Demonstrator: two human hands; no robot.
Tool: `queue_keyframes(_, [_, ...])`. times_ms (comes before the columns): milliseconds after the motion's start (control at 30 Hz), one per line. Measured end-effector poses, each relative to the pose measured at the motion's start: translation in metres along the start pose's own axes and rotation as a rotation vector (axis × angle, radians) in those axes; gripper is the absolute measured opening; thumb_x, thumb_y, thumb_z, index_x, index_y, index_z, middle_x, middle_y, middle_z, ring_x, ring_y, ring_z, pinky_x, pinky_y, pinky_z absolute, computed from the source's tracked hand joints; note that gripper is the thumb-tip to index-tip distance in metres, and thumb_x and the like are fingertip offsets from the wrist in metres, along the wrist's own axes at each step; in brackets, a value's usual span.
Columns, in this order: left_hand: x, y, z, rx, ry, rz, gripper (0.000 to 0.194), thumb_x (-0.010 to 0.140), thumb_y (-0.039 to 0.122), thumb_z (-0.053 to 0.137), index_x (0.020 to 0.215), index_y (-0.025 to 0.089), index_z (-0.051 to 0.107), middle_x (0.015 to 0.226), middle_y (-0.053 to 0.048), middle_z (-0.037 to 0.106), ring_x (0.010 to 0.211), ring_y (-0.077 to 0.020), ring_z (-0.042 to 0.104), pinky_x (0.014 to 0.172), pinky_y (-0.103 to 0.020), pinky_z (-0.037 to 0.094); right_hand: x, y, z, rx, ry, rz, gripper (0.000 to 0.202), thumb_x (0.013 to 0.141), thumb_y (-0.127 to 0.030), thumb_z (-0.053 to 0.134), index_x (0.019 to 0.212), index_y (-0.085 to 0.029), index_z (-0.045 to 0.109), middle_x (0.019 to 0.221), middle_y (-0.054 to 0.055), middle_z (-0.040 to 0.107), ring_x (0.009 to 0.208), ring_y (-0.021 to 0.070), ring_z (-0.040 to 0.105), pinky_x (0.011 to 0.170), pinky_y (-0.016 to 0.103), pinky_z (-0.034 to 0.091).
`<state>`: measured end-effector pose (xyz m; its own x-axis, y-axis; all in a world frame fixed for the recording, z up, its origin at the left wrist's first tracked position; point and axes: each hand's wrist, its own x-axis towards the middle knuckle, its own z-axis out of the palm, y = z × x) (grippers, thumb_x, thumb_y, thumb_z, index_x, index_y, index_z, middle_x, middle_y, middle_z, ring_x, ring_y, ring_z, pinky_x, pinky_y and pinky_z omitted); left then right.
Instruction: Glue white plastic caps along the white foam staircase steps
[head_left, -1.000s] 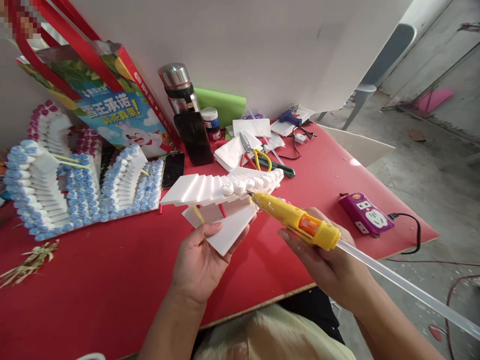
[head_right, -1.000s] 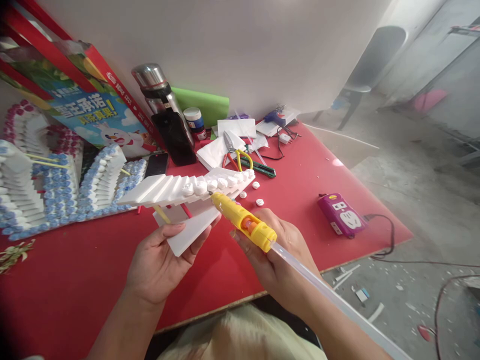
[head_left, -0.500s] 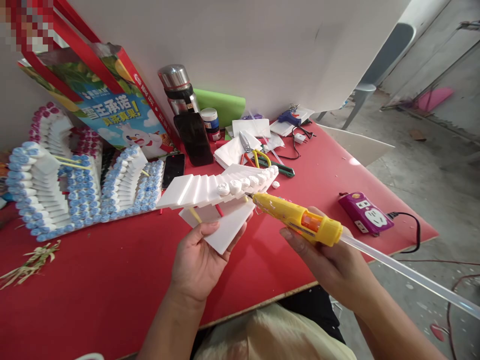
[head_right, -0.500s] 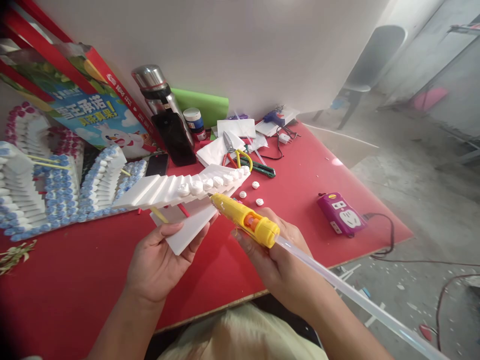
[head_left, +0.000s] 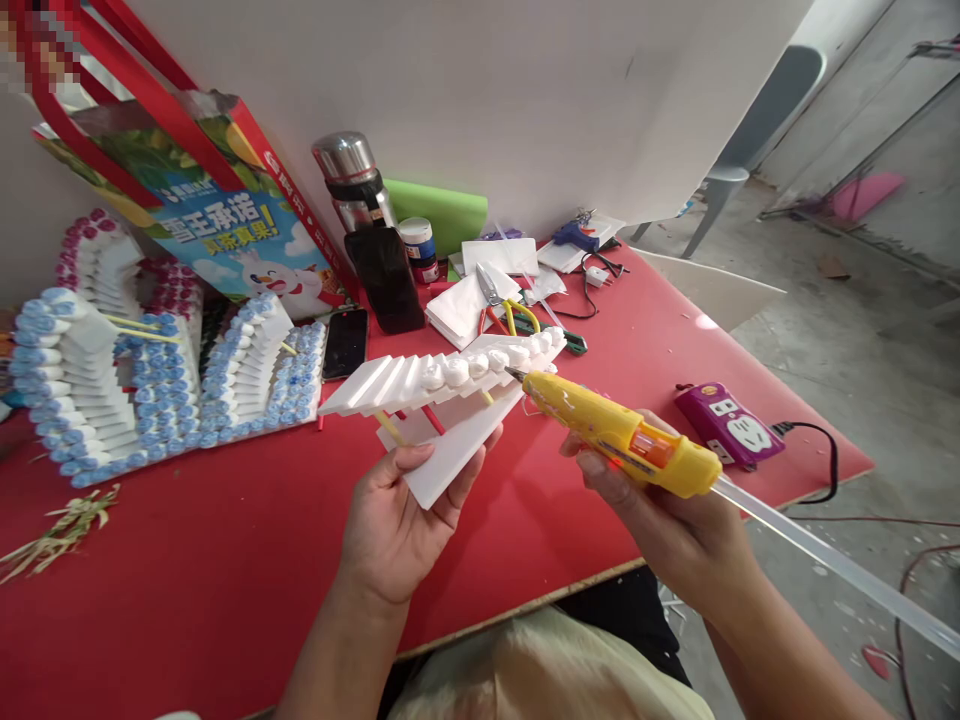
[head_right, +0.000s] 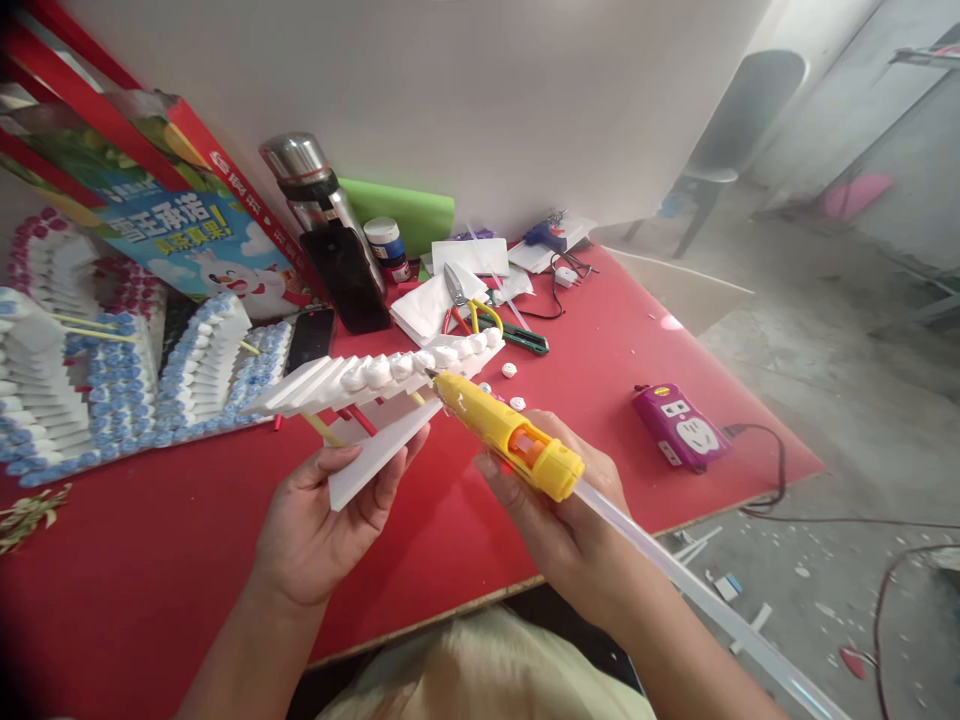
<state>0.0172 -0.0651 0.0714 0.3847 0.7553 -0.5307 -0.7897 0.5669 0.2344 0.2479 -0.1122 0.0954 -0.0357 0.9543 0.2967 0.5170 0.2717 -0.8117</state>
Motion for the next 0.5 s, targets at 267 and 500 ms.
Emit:
queue_keyframes(267, [0.0009, 0.002, -0.0027, -0.036, -0.054, -0.048, 0.072, 0.094, 0.01, 0.041, 0.162, 0.012, 0.016, 0.141, -0.021, 0.061, 0.13, -0.0309, 0.057, 0.096, -0.031, 0.06, -0.0007, 0.0045, 0.0028, 0.012, 0.031, -0.054, 0.007, 0.097, -0.02, 0.059, 0.093, -0.018, 0.065, 0.091, 0.008, 0.066, 0.081, 0.0205, 0.067, 0.063, 0.03, 0.057])
queue_keyframes(500, [0.0003, 0.0003, -0.0019, 0.007, -0.041, -0.02, 0.074, 0.092, 0.008, 0.043, 0.161, 0.011, 0.017, 0.14, -0.022, 0.061, 0.131, -0.0327, 0.056, 0.094, -0.031, 0.061, -0.0019, 0.0035, 0.0019, 0.009, 0.025, -0.007, 0.012, 0.098, -0.025, 0.058, 0.09, -0.018, 0.065, 0.087, 0.008, 0.066, 0.076, 0.0195, 0.066, 0.062, 0.03, 0.057])
